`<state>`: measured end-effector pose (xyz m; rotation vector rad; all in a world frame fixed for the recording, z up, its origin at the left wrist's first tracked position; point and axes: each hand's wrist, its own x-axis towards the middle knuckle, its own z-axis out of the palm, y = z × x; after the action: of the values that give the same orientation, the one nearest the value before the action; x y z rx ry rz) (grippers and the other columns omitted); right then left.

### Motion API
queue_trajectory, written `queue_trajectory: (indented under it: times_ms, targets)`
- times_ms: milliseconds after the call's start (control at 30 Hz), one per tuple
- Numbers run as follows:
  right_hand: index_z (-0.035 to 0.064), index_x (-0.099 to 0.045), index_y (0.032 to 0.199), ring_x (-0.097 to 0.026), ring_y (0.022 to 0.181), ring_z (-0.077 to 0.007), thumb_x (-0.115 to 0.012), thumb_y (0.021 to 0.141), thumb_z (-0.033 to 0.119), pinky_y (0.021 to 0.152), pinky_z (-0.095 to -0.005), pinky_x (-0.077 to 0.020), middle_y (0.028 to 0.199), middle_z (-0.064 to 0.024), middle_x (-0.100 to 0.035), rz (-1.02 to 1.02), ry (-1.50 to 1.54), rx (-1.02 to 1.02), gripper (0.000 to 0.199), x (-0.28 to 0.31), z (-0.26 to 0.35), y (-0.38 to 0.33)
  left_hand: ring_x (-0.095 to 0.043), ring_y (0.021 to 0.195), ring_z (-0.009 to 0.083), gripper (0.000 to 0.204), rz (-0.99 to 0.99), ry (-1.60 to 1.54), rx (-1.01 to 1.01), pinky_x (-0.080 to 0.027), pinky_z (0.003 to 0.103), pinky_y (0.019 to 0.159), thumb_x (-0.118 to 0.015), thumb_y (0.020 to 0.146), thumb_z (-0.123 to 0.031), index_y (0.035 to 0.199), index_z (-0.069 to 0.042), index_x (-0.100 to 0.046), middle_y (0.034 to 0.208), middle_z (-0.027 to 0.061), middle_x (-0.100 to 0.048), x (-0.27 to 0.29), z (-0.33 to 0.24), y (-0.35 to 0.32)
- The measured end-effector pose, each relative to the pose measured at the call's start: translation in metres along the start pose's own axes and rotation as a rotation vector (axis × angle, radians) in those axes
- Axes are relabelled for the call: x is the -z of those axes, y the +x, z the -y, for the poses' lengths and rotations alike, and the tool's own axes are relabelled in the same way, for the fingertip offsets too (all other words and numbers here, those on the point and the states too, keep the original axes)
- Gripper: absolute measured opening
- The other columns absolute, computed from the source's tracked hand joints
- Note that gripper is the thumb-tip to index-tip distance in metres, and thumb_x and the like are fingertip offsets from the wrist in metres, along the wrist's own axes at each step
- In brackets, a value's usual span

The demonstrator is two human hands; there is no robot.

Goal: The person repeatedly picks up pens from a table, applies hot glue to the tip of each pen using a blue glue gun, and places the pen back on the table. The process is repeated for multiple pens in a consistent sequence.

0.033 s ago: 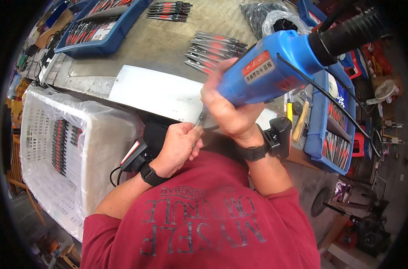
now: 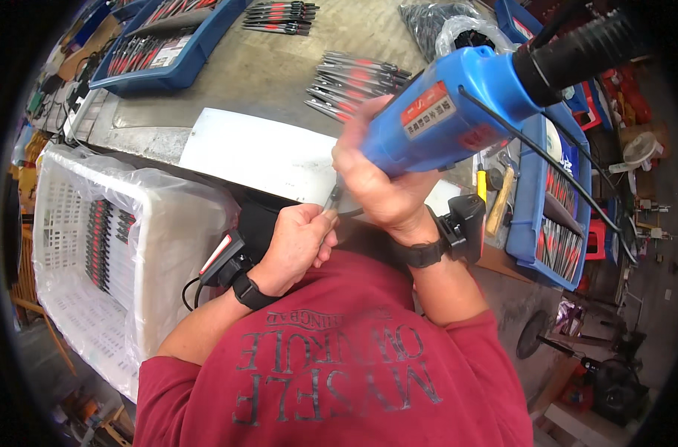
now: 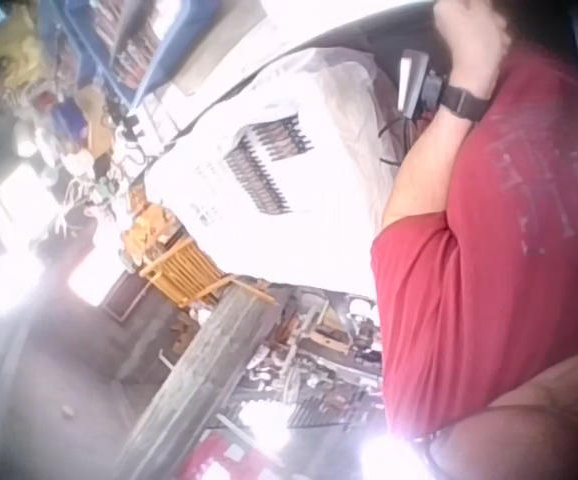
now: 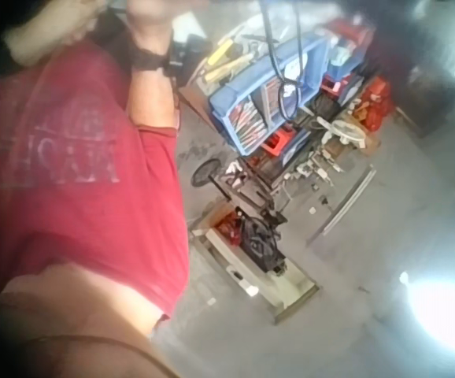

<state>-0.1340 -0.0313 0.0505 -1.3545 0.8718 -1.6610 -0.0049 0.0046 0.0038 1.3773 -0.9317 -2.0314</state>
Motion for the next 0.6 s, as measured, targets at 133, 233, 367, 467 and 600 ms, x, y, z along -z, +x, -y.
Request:
queue_trajectory:
  times_ms: [133,233,367,467,600]
  targets:
    - [0.0103,-0.039,0.119,-0.050,0.061,-0.0162,-0.062,0.071,-0.001,0.055,-0.0305,-0.0436,0.079,-0.0056,-0.048,0.051,-0.075,0.026,0.054,0.000,-0.003,0.004,-0.042,0.040,0.0056,0.021,-0.002,0.015,-0.003,-0.033,0.020,0.034,-0.048,0.089,-0.014,0.074,0.000,-0.054,0.057,0.0023,-0.052,0.000,0.000,0.000]
    - [0.0079,-0.038,0.119,-0.050,0.060,-0.0157,-0.060,0.072,-0.003,0.055,-0.0297,-0.0435,0.076,-0.0058,-0.048,0.065,-0.078,0.007,0.053,-0.005,-0.002,0.003,-0.049,0.040,0.0098,0.026,-0.009,0.001,-0.002,-0.037,0.025,0.035,-0.050,0.087,-0.014,0.068,0.002,-0.054,0.055,0.0049,-0.054,0.001,0.002,0.002]
    - [0.0054,-0.037,0.119,-0.050,0.060,-0.0146,-0.058,0.072,-0.005,0.055,-0.0284,-0.0436,0.075,-0.0064,-0.048,0.133,-0.278,-0.015,0.052,-0.009,-0.006,0.008,-0.049,0.040,0.0100,0.026,-0.029,-0.023,0.004,-0.037,0.025,0.035,-0.050,0.087,-0.014,0.067,0.001,-0.053,0.054,0.0053,-0.054,0.000,0.005,0.001]
    - [0.0031,-0.038,0.116,-0.051,0.060,-0.0140,-0.058,0.071,-0.008,0.053,-0.0283,-0.0445,0.073,-0.0062,-0.049,0.172,-0.389,0.035,0.051,-0.011,-0.010,0.012,-0.049,0.041,0.0100,0.026,-0.023,-0.060,0.031,-0.037,0.025,0.035,-0.051,0.087,-0.014,0.066,0.001,-0.052,0.054,0.0054,-0.054,0.003,0.003,0.002]
    - [0.0024,-0.039,0.115,-0.052,0.060,-0.0147,-0.061,0.070,-0.005,0.052,-0.0284,-0.0450,0.073,-0.0068,-0.050,0.117,-0.264,0.035,0.051,-0.011,-0.012,0.013,-0.045,0.040,0.0073,0.023,0.023,-0.114,0.034,-0.034,0.022,0.034,-0.051,0.089,-0.016,0.071,-0.001,-0.053,0.057,0.0039,-0.054,0.002,0.001,0.001]
